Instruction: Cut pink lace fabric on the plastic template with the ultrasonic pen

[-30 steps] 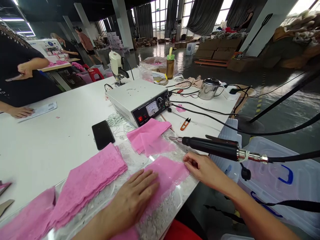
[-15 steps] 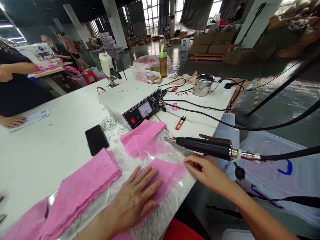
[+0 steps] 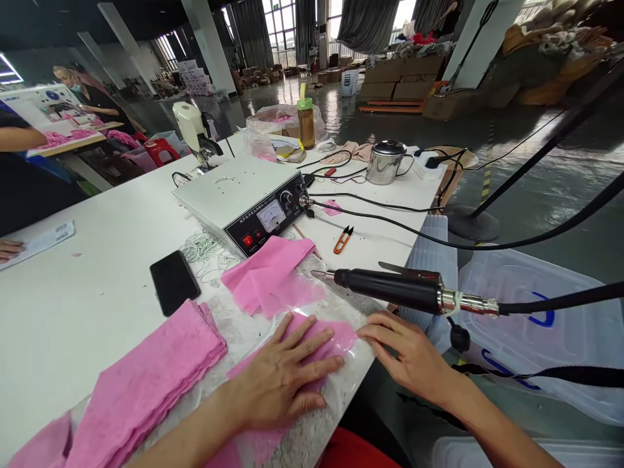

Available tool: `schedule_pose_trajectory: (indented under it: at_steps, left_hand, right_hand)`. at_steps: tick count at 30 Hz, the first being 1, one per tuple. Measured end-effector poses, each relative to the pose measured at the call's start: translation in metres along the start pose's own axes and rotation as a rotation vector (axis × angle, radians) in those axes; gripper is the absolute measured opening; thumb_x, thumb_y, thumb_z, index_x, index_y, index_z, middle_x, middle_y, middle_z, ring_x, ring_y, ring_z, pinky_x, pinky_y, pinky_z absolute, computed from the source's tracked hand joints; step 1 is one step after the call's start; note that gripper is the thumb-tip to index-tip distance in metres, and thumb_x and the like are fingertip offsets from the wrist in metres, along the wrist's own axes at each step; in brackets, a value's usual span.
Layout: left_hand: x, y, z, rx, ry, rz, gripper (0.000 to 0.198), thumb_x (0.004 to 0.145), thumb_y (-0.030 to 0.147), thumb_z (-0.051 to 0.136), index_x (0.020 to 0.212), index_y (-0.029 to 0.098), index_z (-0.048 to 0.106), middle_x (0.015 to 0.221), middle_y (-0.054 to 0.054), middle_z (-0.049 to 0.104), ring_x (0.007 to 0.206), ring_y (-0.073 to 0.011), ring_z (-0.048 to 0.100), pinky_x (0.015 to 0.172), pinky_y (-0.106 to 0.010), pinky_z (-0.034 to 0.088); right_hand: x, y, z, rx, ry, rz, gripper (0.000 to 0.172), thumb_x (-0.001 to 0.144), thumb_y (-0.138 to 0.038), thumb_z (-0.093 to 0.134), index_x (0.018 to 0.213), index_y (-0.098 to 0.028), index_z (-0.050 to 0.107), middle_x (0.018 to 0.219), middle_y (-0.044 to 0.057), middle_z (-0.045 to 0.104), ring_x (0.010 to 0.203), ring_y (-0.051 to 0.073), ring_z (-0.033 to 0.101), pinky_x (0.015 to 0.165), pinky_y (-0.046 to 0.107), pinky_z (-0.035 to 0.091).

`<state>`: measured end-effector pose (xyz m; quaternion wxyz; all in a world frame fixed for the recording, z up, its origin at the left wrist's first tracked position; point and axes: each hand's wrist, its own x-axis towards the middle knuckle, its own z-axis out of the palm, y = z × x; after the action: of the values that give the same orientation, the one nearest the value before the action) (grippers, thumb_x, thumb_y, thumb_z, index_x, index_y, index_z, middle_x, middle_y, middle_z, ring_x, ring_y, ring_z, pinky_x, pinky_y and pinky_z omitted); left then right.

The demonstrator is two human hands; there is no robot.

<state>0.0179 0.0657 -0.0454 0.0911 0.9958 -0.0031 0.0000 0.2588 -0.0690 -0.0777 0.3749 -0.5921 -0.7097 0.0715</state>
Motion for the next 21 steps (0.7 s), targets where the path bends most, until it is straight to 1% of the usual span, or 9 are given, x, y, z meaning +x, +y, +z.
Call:
schedule_pose_trajectory:
  at_steps: [3,6,9,13,15,16,19,21]
  left_hand:
    - [0.0008,-0.0006,0.0009,0.016,0.007,0.013,0.059,0.099,0.057,0.040,0.152,0.032,0.033,0.156,-0.004,0.037,0.146,-0.0374,0.025,0.115,-0.062,0.021]
    - [0.0016,-0.0013,0.0019,0.034,0.016,0.023,0.061,0.098,0.057,0.042,0.152,0.032,0.032,0.157,-0.005,0.036,0.147,-0.0377,0.023,0.115,-0.062,0.020]
    - [0.0016,-0.0018,0.0022,0.034,0.028,0.026,0.061,0.098,0.057,0.043,0.152,0.032,0.031,0.157,-0.006,0.035,0.147,-0.0379,0.022,0.114,-0.063,0.020]
    - [0.0023,-0.0017,0.0007,0.023,0.013,0.012,0.062,0.098,0.057,0.042,0.153,0.029,0.032,0.157,-0.008,0.034,0.147,-0.0354,0.024,0.117,-0.061,0.018]
    - [0.0029,-0.0011,0.0000,0.016,-0.002,0.005,0.064,0.099,0.057,0.041,0.153,0.026,0.030,0.157,-0.008,0.035,0.147,-0.0333,0.026,0.118,-0.059,0.015]
    - [0.0030,-0.0007,-0.0001,0.013,-0.008,0.002,0.064,0.100,0.056,0.040,0.154,0.024,0.028,0.156,-0.009,0.035,0.147,-0.0322,0.026,0.119,-0.058,0.014]
    - [0.0023,0.0005,0.0012,0.012,-0.008,-0.013,0.066,0.101,0.054,0.039,0.155,0.020,0.023,0.155,-0.009,0.036,0.147,-0.0296,0.026,0.121,-0.056,0.008]
    - [0.0010,0.0011,0.0028,0.019,0.009,-0.019,0.066,0.102,0.053,0.038,0.155,0.018,0.022,0.155,-0.010,0.038,0.147,-0.0290,0.028,0.121,-0.056,0.008]
  right_hand:
    - [0.0008,-0.0015,0.0003,-0.047,-0.006,-0.036,0.034,0.091,-0.006,0.044,0.113,-0.023,0.064,0.091,0.006,0.065,0.079,0.016,0.064,0.068,0.027,0.056]
    - [0.0014,-0.0028,0.0010,-0.095,-0.017,-0.074,0.036,0.089,-0.004,0.043,0.109,-0.022,0.066,0.089,0.006,0.064,0.075,0.015,0.063,0.064,0.027,0.055]
    - [0.0021,-0.0033,0.0019,-0.058,0.026,-0.035,0.032,0.089,-0.005,0.045,0.107,-0.020,0.066,0.092,0.008,0.067,0.080,0.017,0.066,0.068,0.028,0.057]
    - [0.0030,-0.0040,0.0013,0.033,0.059,0.028,0.030,0.091,-0.010,0.046,0.106,-0.024,0.067,0.092,0.007,0.069,0.083,0.017,0.068,0.071,0.030,0.058]
    - [0.0014,-0.0038,0.0009,0.091,0.082,0.099,0.027,0.093,-0.014,0.046,0.104,-0.024,0.069,0.092,0.007,0.070,0.083,0.018,0.069,0.072,0.030,0.058]
    - [-0.0001,-0.0032,0.0009,0.122,0.104,0.160,0.025,0.093,-0.018,0.048,0.103,-0.024,0.069,0.092,0.007,0.071,0.083,0.018,0.069,0.073,0.031,0.058]
    - [-0.0045,0.0004,0.0025,0.253,0.238,0.432,0.016,0.088,-0.030,0.059,0.099,-0.024,0.070,0.088,0.006,0.073,0.077,0.019,0.069,0.073,0.034,0.059]
    - [-0.0036,0.0026,0.0047,0.344,0.314,0.550,0.018,0.083,-0.038,0.066,0.094,-0.024,0.069,0.084,0.005,0.073,0.074,0.020,0.068,0.074,0.036,0.060]
